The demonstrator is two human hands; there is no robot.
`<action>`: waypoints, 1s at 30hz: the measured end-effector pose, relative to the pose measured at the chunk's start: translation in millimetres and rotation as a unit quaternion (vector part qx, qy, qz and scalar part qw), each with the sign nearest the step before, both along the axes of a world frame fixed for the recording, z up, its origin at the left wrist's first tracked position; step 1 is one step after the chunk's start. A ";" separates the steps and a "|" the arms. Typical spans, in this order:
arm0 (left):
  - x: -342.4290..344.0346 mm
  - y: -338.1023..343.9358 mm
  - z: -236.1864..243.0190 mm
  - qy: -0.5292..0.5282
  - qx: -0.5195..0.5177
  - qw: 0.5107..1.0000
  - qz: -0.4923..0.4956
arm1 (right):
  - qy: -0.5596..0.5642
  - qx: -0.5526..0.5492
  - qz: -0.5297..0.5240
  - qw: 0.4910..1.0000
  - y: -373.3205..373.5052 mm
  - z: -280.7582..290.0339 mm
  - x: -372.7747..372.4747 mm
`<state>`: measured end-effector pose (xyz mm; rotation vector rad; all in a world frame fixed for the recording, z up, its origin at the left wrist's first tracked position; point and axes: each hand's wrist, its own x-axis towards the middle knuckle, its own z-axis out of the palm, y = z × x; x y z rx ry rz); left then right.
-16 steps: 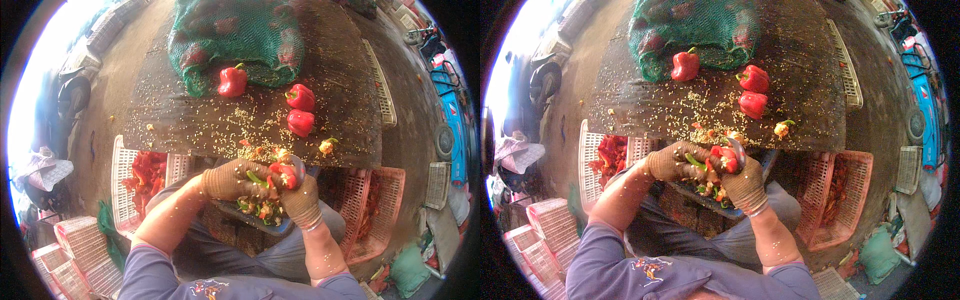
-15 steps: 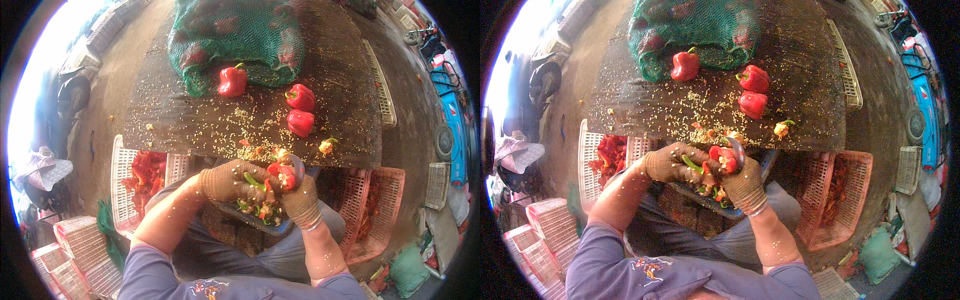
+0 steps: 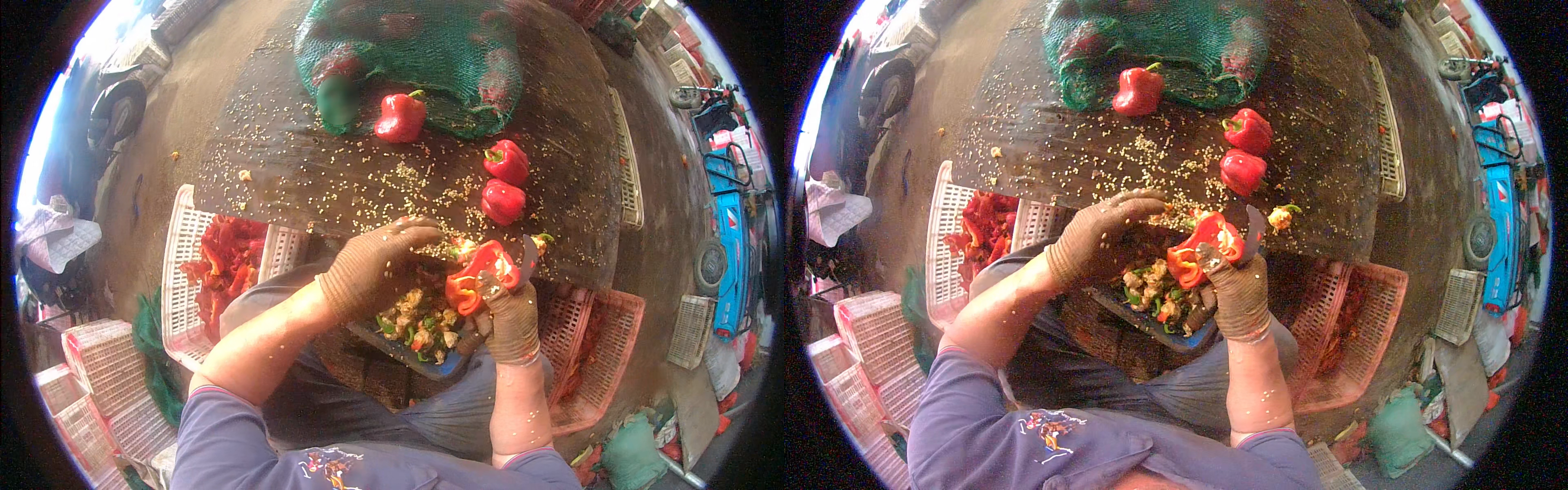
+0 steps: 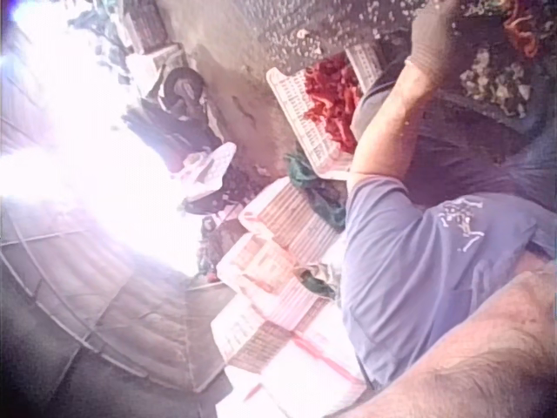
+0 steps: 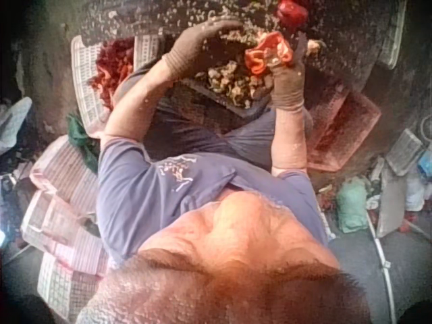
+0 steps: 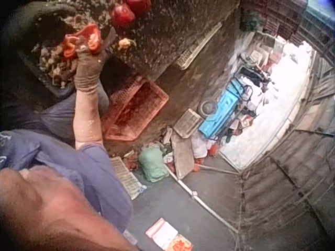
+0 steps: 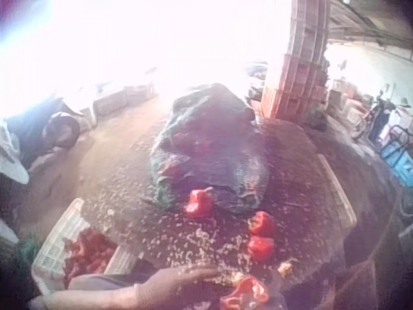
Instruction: The person removes the stems and seeds from red bell peppers by hand. They pick up each pepper, twist off the top, and pull out the internal core, placing the cleaned peppers into a white basket.
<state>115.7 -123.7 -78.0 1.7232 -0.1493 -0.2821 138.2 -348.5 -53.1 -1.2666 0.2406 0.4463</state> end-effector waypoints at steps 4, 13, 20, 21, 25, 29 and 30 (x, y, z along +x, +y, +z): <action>8.3 -14.4 11.8 -0.360 0.216 0.904 -0.076 | -0.048 -0.071 0.045 0.995 2.6 -8.7 1.3; -15.3 15.8 40.9 -0.357 0.257 0.893 0.092 | -0.059 0.002 0.161 0.985 5.6 2.6 -11.8; -89.9 98.6 104.9 -0.005 0.207 0.922 0.327 | -0.048 0.010 0.154 0.987 -16.4 19.8 -17.9; -105.6 121.0 113.6 0.014 0.419 0.868 0.266 | -0.049 0.020 0.149 0.987 -15.4 18.5 -19.6; -117.7 164.7 96.3 0.113 0.629 0.736 0.225 | -0.066 0.072 0.121 0.988 -18.3 24.3 -22.7; -33.0 145.0 63.8 0.074 0.449 0.867 0.203 | -0.138 0.014 0.109 0.984 -22.7 -4.4 -20.2; -5.5 154.2 29.2 -0.030 0.395 0.898 0.192 | -0.124 -0.004 0.118 0.985 -22.9 -1.3 -19.4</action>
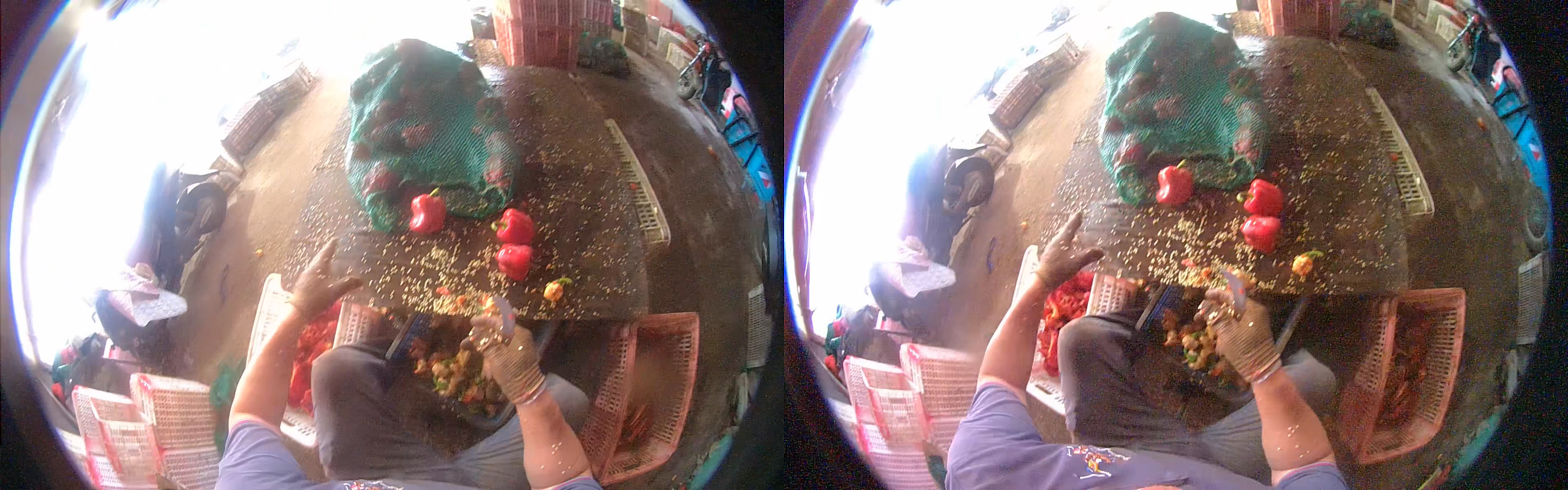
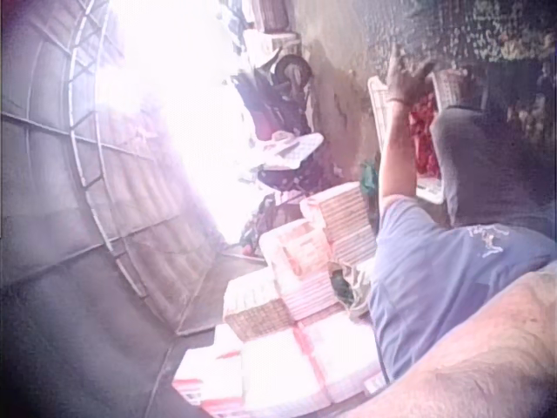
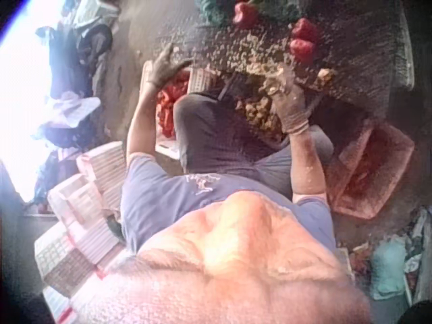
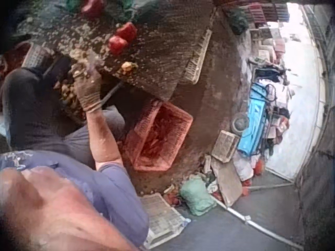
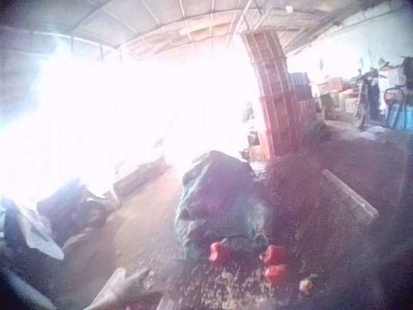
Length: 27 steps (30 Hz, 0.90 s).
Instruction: The person removes the stems and seeds from red bell peppers by hand. They pick up each pepper, twist off the top, and pull out the internal core, placing the cleaned peppers into a white basket.
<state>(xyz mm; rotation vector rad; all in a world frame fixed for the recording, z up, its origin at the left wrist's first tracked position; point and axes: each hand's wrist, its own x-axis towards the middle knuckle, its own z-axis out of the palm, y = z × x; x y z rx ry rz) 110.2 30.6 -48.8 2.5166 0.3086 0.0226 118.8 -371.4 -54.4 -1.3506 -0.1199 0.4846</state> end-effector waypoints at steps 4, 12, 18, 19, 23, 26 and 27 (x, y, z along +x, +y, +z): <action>127.2 -55.1 -27.3 -0.151 -0.050 0.987 -0.022 | -0.011 -0.086 0.046 0.995 5.6 -12.1 4.7; 198.8 -149.5 -78.1 -0.136 0.200 0.957 -0.162 | -0.029 -0.184 0.049 0.981 9.5 -15.6 8.5; 204.3 -175.5 -52.8 0.040 0.155 0.987 0.017 | -0.028 -0.193 0.068 0.978 11.5 -22.2 6.0; 205.2 -172.1 -42.6 0.058 0.124 0.989 0.049 | -0.021 -0.171 0.055 0.984 13.6 -22.1 7.3; 202.1 -137.7 -35.9 0.068 0.014 0.997 0.032 | -0.052 -0.161 0.048 0.984 15.6 -15.3 9.9; 160.7 -122.0 -29.0 0.061 -0.254 0.965 0.025 | -0.076 -0.171 0.038 0.982 12.2 2.6 8.7; 137.3 -130.3 -13.5 0.043 -0.315 0.947 0.038 | -0.081 -0.184 0.030 0.979 9.0 6.9 7.8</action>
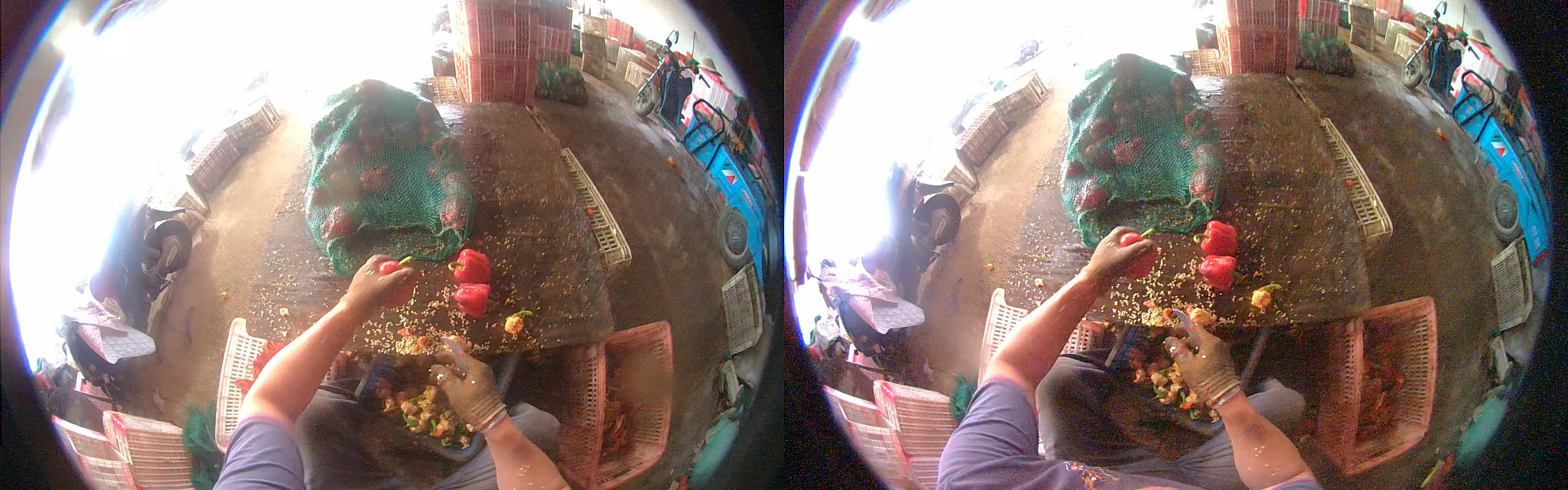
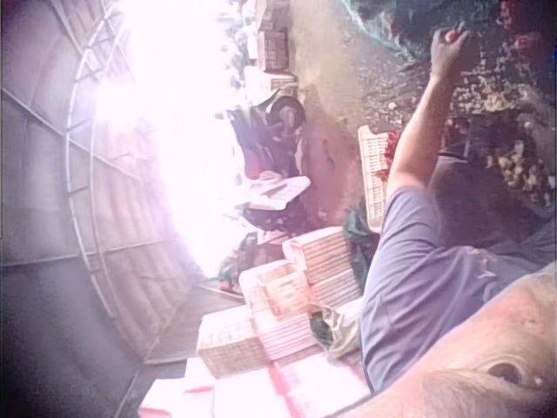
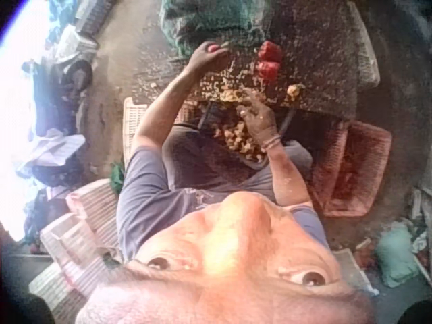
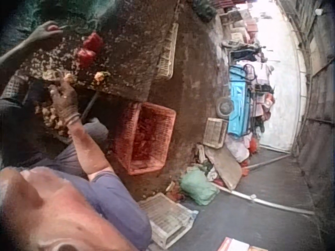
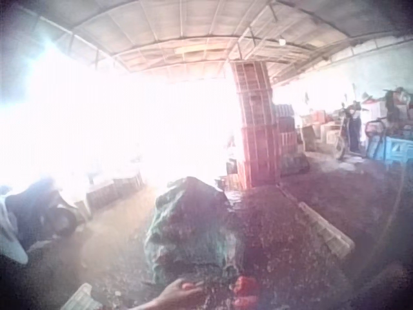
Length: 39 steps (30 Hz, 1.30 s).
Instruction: The person removes the stems and seeds from red bell peppers by hand. They pick up each pepper, twist off the top, and pull out the internal core, placing the cleaned peppers into a white basket.
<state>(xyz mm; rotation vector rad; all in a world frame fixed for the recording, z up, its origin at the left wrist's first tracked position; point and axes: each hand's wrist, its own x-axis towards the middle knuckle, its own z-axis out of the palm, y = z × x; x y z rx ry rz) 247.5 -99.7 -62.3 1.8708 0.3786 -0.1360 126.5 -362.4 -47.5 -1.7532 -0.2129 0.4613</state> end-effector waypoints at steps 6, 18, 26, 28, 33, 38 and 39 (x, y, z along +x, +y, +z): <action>-100.7 -23.9 12.1 -0.075 -0.110 0.991 0.018 | -0.076 -0.063 0.018 0.995 -0.1 -16.0 0.1; -116.6 -62.6 6.2 -0.183 -0.131 0.974 0.006 | -0.096 -0.011 -0.026 0.995 9.7 -23.7 4.0; -118.5 -58.1 -5.0 -0.236 -0.035 0.969 -0.063 | -0.099 -0.025 -0.047 0.994 17.7 -17.9 3.0; -112.5 -59.9 -5.4 -0.308 0.037 0.947 -0.083 | -0.105 -0.034 -0.061 0.992 19.9 -15.7 3.5; -105.8 -66.7 6.2 -0.369 0.168 0.905 -0.128 | -0.075 -0.017 -0.045 0.996 19.8 -9.6 6.2; -104.2 -79.3 14.0 -0.348 0.162 0.916 -0.116 | -0.079 -0.022 -0.052 0.995 15.8 -4.7 3.8; -104.1 -81.6 13.9 -0.346 0.166 0.917 -0.111 | -0.084 -0.024 -0.061 0.994 15.6 -5.7 2.4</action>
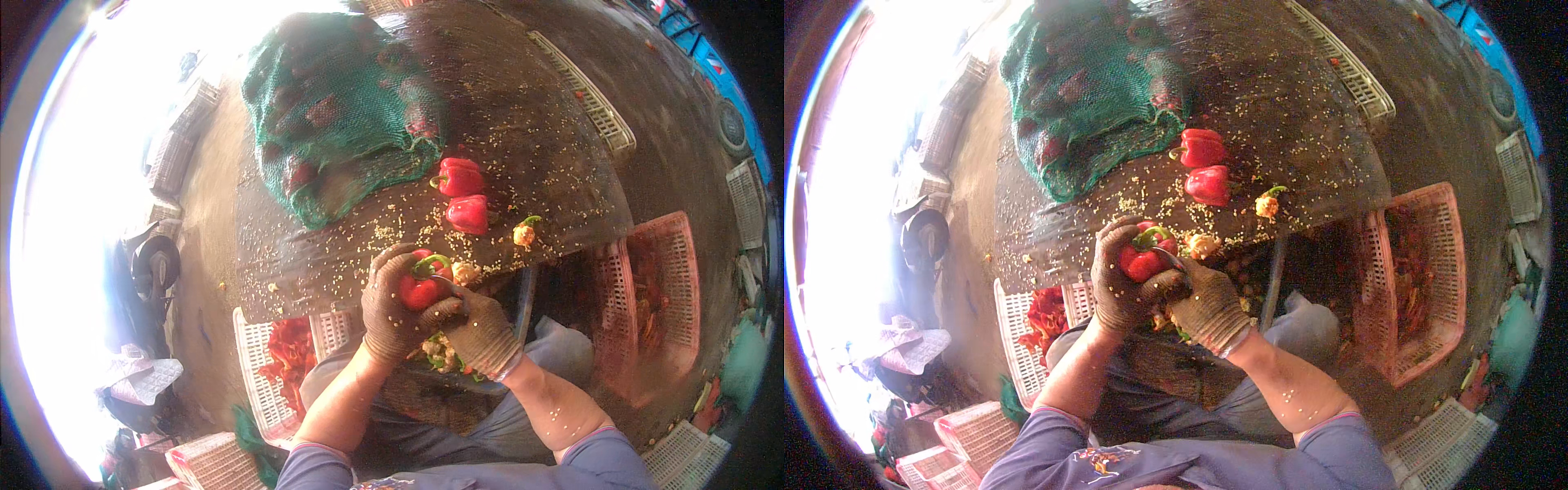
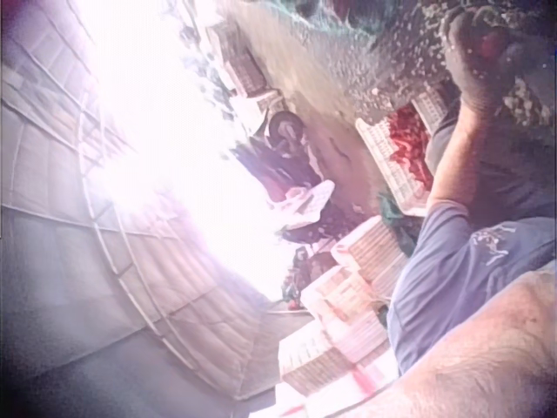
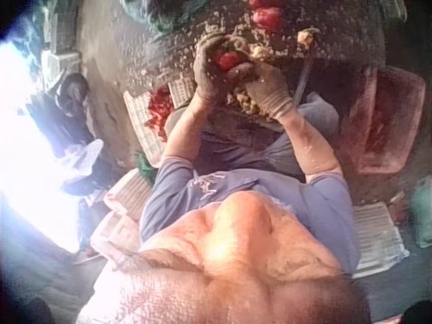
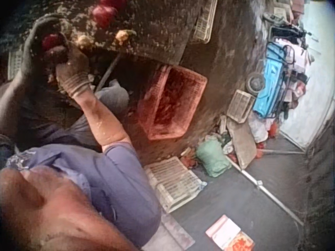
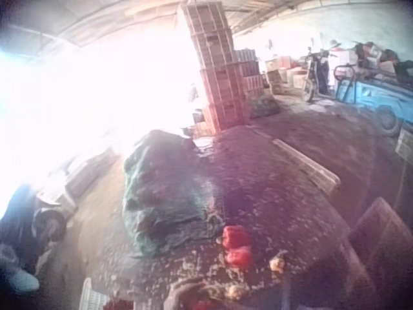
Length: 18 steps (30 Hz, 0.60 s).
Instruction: The person removes the stems and seeds from red bell peppers by hand. They pick up each pepper, twist off the top, and pull out the internal core, placing the cleaned peppers into a white basket.
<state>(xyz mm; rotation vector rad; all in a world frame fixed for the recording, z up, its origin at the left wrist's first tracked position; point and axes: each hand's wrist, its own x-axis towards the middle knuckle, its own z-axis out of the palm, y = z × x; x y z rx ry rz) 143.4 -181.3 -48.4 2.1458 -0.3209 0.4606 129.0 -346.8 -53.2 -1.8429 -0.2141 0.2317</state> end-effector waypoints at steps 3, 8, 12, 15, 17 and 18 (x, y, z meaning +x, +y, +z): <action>1.8 -11.2 10.3 -0.060 0.029 0.998 -0.013 | -0.043 0.010 -0.041 0.998 1.6 -8.3 -2.7; 1.1 -25.8 13.9 -0.052 -0.153 0.980 0.119 | -0.051 -0.062 0.051 0.995 13.4 -30.1 -4.5; 15.8 7.9 29.7 0.025 -0.231 0.956 0.182 | 0.054 -0.073 0.072 0.993 36.4 -38.0 -18.0; 25.4 17.3 30.8 0.118 -0.453 0.867 0.170 | 0.039 -0.046 0.066 0.996 29.9 -53.0 -7.0; 26.1 39.0 5.1 0.196 -0.529 0.814 0.138 | 0.019 0.018 0.040 0.999 27.9 -36.1 1.2; 26.0 49.7 -16.2 0.210 -0.547 0.803 0.109 | 0.010 0.050 0.024 0.998 27.2 -23.1 2.8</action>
